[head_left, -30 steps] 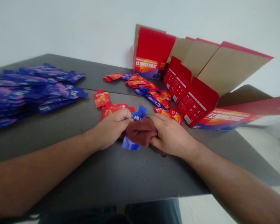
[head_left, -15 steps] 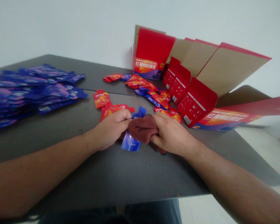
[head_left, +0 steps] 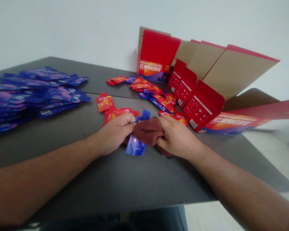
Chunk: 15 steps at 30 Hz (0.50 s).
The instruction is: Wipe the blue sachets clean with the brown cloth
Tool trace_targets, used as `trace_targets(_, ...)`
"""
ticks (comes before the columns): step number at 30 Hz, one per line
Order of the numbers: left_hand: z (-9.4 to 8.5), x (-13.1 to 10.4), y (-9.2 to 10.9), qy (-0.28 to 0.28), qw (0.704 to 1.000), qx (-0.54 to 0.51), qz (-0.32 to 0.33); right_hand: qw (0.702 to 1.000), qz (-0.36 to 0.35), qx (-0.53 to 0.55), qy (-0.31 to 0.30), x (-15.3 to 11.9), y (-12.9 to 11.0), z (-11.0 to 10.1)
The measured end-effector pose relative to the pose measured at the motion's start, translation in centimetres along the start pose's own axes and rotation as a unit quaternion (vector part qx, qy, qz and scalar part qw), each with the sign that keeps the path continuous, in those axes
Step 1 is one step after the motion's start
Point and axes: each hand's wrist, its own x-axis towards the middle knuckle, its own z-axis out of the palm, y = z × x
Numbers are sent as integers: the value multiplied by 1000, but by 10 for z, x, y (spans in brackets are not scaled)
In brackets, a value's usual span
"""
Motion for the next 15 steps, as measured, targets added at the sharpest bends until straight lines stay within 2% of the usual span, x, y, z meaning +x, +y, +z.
trace_targets(2, 0, 0, -1, -2, 1000, 4, 1, 1000, 11, -3, 12, 0, 1, -1)
trace_targets(7, -1, 0, -2, -3, 1000, 10, 14, 999, -29, 2, -21, 0, -2, -2)
trace_targets(11, -1, 1, -1, 0, 1000, -1, 6, 1000, 6, -5, 10, 0, 0, -1)
trace_targets(15, 1, -1, 1, 6, 1000, 14, 10, 999, -30, 5, -25, -1, -2, -2)
